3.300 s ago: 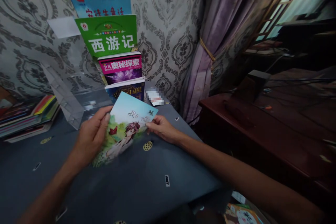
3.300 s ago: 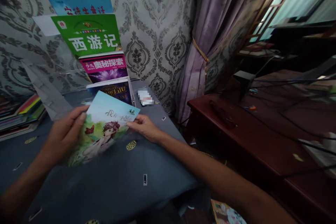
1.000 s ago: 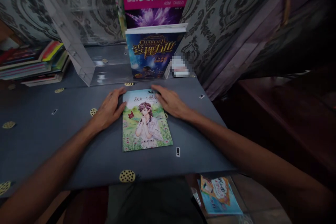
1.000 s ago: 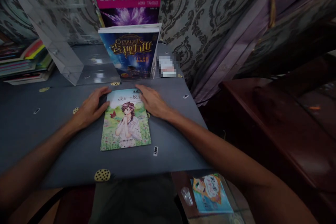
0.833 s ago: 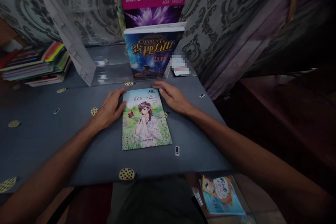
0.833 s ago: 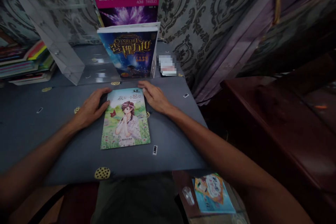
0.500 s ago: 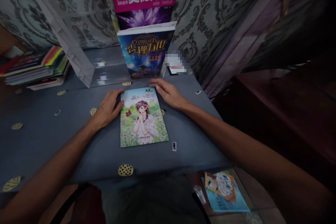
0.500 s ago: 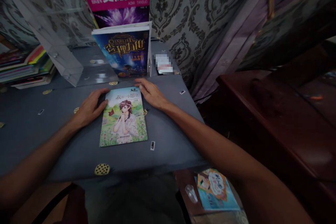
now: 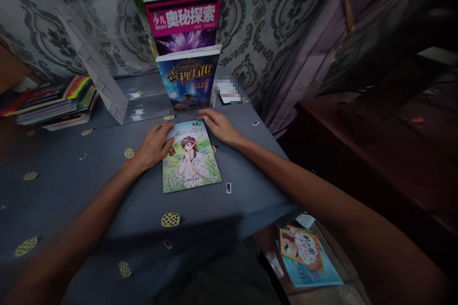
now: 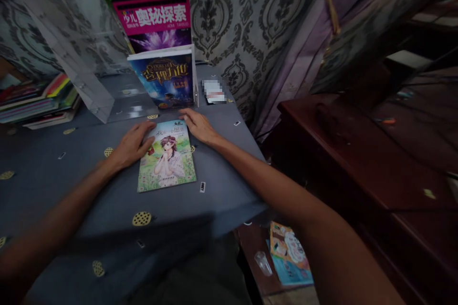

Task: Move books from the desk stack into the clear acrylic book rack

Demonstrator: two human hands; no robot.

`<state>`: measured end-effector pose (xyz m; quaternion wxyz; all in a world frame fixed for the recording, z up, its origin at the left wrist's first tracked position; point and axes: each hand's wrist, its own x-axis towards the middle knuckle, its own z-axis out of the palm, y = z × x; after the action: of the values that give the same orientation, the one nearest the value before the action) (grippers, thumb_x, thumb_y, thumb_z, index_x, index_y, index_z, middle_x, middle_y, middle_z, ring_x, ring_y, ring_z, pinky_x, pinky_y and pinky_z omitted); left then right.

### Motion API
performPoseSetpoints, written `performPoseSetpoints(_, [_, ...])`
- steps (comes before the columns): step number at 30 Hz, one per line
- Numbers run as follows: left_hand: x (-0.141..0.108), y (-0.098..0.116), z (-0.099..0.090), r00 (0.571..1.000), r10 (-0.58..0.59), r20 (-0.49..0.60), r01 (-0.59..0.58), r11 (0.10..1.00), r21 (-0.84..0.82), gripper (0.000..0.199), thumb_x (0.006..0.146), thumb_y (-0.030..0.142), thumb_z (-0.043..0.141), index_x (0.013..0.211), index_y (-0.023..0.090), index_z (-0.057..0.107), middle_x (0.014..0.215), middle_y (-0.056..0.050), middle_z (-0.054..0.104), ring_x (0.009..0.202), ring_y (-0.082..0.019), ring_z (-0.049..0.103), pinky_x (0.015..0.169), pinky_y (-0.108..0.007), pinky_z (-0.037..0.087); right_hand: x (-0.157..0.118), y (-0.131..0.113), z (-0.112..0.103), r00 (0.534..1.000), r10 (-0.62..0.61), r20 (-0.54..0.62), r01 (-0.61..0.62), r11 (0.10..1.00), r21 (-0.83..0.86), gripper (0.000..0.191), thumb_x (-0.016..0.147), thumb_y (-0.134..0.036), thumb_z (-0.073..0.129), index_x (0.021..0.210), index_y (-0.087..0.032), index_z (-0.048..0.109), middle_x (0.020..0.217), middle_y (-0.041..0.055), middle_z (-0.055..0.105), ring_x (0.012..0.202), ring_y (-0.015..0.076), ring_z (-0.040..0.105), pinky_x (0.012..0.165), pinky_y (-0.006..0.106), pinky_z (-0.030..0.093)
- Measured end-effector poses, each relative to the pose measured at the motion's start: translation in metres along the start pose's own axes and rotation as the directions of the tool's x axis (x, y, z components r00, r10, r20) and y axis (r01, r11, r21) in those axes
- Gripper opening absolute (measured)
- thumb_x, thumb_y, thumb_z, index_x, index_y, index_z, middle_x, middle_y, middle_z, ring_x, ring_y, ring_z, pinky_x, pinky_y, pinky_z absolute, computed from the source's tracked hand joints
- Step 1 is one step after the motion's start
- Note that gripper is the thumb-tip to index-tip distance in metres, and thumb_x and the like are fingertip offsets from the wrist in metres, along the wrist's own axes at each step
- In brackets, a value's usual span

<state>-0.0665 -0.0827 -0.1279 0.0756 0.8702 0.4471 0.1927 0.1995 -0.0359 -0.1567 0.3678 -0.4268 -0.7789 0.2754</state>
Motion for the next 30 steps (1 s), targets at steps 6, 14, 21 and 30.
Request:
performPoseSetpoints(6, [0.028,0.028,0.018,0.985,0.161,0.065,-0.16,0.987,-0.013,0.042,0.097,0.03,0.041,0.136,0.015,0.05,0.137,-0.017,0.06,0.134,-0.029,0.05,0.115,-0.052,0.039,0.0,-0.001,-0.002,1.0,-0.024,-0.017,0.024,1.0,0.019,0.047,0.105,-0.046,0.032,0.135,-0.019,0.056,0.12,0.0091,0.075,0.117,0.0249,0.065,0.107,0.044,0.045])
performPoseSetpoints(14, [0.005,0.086,0.023,0.929,0.331,0.165,-0.296,0.933,-0.204,0.039,0.101,0.031,0.039,0.135,0.017,0.053,0.137,-0.015,0.061,0.134,-0.028,0.051,0.114,-0.049,0.041,0.002,0.0,0.001,0.999,-0.031,-0.036,0.032,0.999,0.038,0.056,0.105,-0.053,0.029,0.132,-0.013,0.058,0.117,0.0126,0.075,0.114,0.0234,0.066,0.105,0.038,0.045])
performPoseSetpoints(21, [-0.045,0.119,0.016,0.847,0.45,0.282,-0.397,0.889,-0.227,0.042,0.104,0.027,0.036,0.145,0.021,0.043,0.152,-0.011,0.053,0.146,-0.021,0.043,0.125,-0.048,0.029,0.001,-0.002,0.0,0.999,-0.039,-0.024,0.04,0.999,0.013,0.047,0.106,-0.042,0.032,0.128,-0.012,0.06,0.117,0.0136,0.075,0.114,0.0248,0.066,0.103,0.039,0.046])
performPoseSetpoints(30, [-0.052,0.121,0.015,0.88,0.456,0.133,-0.425,0.881,-0.209,0.034,0.104,0.025,0.038,0.137,0.019,0.048,0.123,-0.012,0.068,0.119,-0.022,0.061,0.108,-0.045,0.048,0.001,-0.005,0.001,0.998,-0.012,-0.062,0.009,0.999,-0.049,0.041,0.106,-0.037,0.036,0.122,-0.014,0.066,0.111,0.0099,0.077,0.109,0.0214,0.069,0.099,0.034,0.048])
